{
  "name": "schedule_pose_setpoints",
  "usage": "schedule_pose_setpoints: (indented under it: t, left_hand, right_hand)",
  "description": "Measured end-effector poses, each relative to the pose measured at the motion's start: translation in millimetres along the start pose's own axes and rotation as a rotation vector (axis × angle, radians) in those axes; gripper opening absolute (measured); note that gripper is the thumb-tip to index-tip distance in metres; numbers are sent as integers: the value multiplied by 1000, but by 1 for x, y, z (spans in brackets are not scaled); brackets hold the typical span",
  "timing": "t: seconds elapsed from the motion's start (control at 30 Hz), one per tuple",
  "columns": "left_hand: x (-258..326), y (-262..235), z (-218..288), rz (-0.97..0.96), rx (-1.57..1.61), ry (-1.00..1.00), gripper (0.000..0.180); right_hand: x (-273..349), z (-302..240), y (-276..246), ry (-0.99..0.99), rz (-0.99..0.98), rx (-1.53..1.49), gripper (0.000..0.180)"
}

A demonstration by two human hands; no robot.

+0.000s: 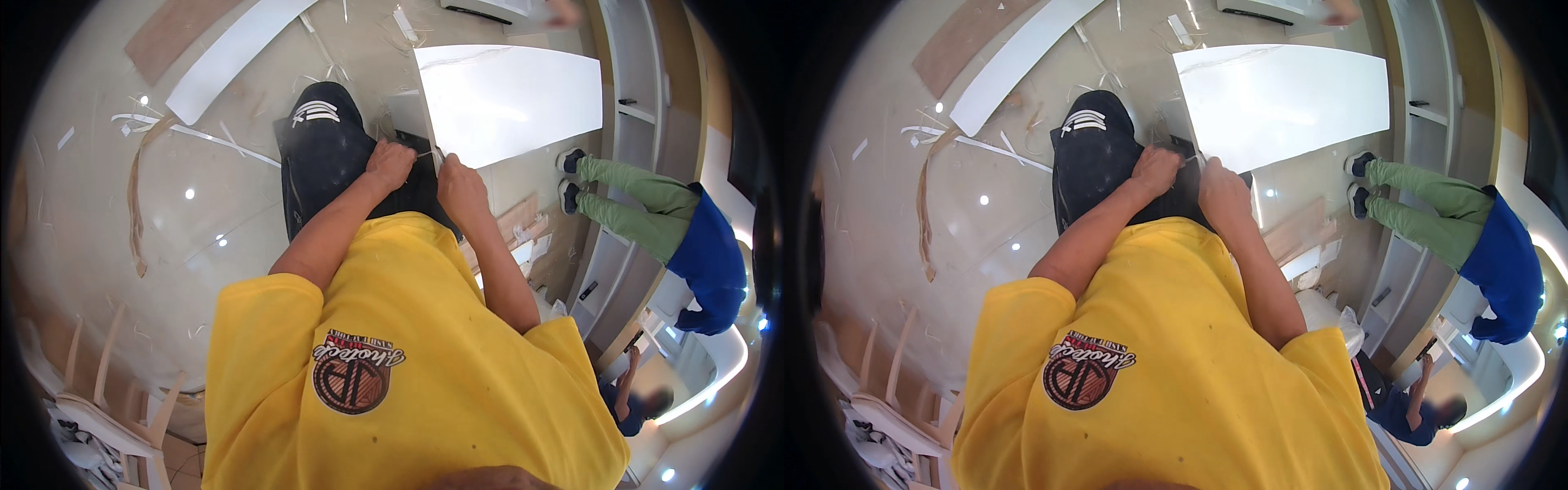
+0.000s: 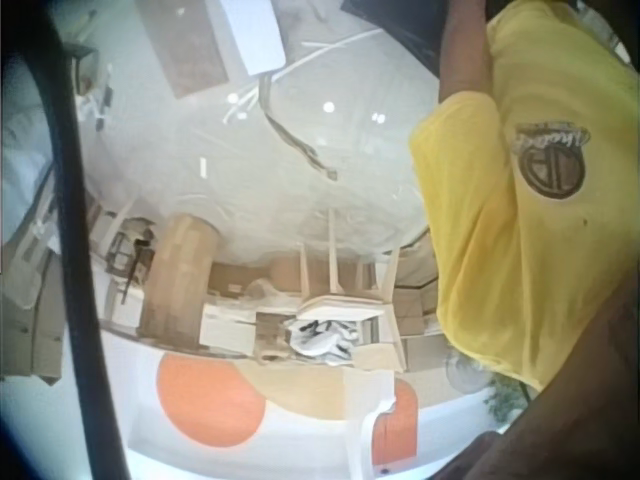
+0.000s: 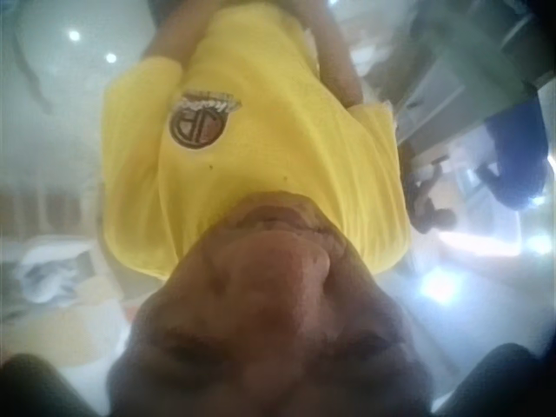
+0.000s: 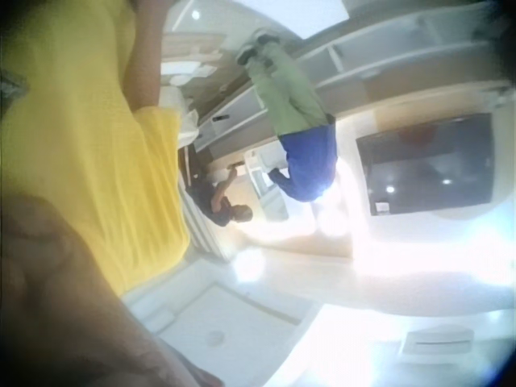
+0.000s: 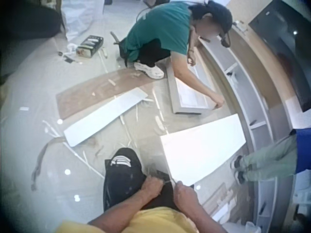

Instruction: The person kneels on the floor and uses a utility knife to cut protective film from white cabinet doors and panels. They peel off the film, flip the parts, and continue trimming edges while other workers handle similar pieces nearby.

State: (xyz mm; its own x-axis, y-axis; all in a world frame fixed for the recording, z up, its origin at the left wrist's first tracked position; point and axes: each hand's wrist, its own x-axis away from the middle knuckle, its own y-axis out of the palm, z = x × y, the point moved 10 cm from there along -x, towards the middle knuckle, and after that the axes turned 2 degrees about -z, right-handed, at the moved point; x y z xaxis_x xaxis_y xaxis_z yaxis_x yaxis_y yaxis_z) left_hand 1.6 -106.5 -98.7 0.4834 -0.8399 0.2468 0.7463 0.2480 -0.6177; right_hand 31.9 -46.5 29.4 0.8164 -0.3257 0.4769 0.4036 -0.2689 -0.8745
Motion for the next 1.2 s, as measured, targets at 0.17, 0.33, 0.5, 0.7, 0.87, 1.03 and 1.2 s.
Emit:
schedule_pose_setpoints:
  t: [0.17, 0.33, 0.5, 0.7, 0.87, 1.03, 1.2]
  left_hand:
    - [0, 16, 0, -46, -47, 24, 17]
    - [-4, 16, -2, -95, -99, 44, 16]
    - [3, 26, 7, -168, -115, 7, 16]
    - [1, 30, 7, -210, -170, 27, 17]
    - [0, 32, 8, -254, -209, 23, 16]
    - [-2, 36, 7, -290, -213, 1, 16]
    - [-1, 13, -60, -64, 367, -271, 22]
  right_hand:
    - [4, 2, 9, 38, -42, -14, 13]
    - [10, 4, 7, 31, -16, 4, 12]
    - [25, 9, 15, 13, -45, -10, 12]
    - [21, 6, 8, 22, -45, -14, 11]
    - [26, 10, 13, 58, -70, -31, 14]
    - [22, 15, 26, 41, -27, -85, 17]
    - [35, 24, -19, 61, 120, -302, 21]
